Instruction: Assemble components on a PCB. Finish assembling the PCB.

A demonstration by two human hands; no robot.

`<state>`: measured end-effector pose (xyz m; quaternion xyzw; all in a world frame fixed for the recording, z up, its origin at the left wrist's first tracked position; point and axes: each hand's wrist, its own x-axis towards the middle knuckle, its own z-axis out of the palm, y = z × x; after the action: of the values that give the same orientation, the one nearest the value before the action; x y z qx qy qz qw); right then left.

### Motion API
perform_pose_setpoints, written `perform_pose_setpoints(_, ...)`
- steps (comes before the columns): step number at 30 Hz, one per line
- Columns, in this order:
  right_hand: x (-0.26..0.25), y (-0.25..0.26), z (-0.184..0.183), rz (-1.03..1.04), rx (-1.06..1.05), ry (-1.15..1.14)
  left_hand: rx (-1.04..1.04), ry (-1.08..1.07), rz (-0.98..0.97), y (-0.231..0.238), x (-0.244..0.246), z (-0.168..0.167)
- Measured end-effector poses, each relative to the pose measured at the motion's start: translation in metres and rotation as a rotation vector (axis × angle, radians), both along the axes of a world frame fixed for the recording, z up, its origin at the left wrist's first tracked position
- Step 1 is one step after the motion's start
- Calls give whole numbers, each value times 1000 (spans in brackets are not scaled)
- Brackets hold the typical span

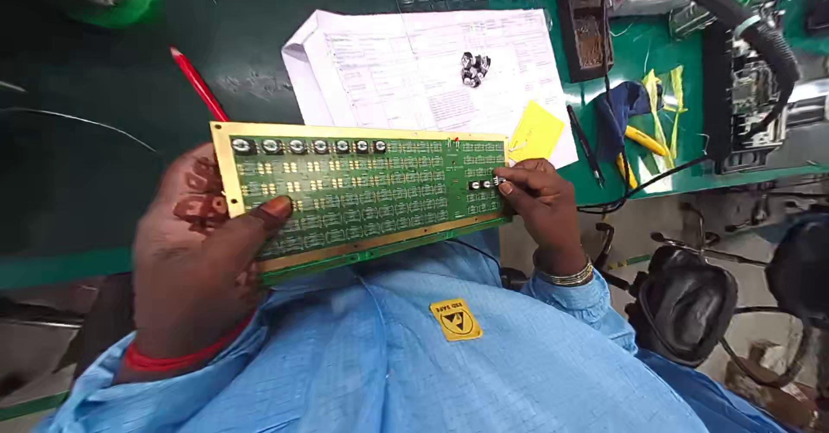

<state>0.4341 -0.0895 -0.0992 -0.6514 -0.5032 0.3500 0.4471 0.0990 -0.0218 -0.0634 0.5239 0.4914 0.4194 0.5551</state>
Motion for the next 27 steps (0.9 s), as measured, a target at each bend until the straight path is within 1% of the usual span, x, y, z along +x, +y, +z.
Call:
perform_pose_setpoints(10, 1, -2, -3, 43, 45, -82, 2, -1, -6, 1, 1, 1)
perform_pose_setpoints(12, 0, -2, -4, 63, 94, -185, 8, 4, -13, 1, 1, 1)
perform_pose_setpoints(15, -6, -3, -5, 74, 189, -437, 12, 2, -20, 1, 2, 2)
perform_pose_setpoints(16, -7, -4, -5, 72, 204, -490, 11, 7, -16, 1, 2, 2)
perform_pose_setpoints(22, -12, -3, -4, 73, 266, -654, 11, 11, 2, 2, 3, 0)
perform_pose_setpoints(27, -14, -3, -4, 74, 289, -714, 33, -17, -1, 3, 3, -2)
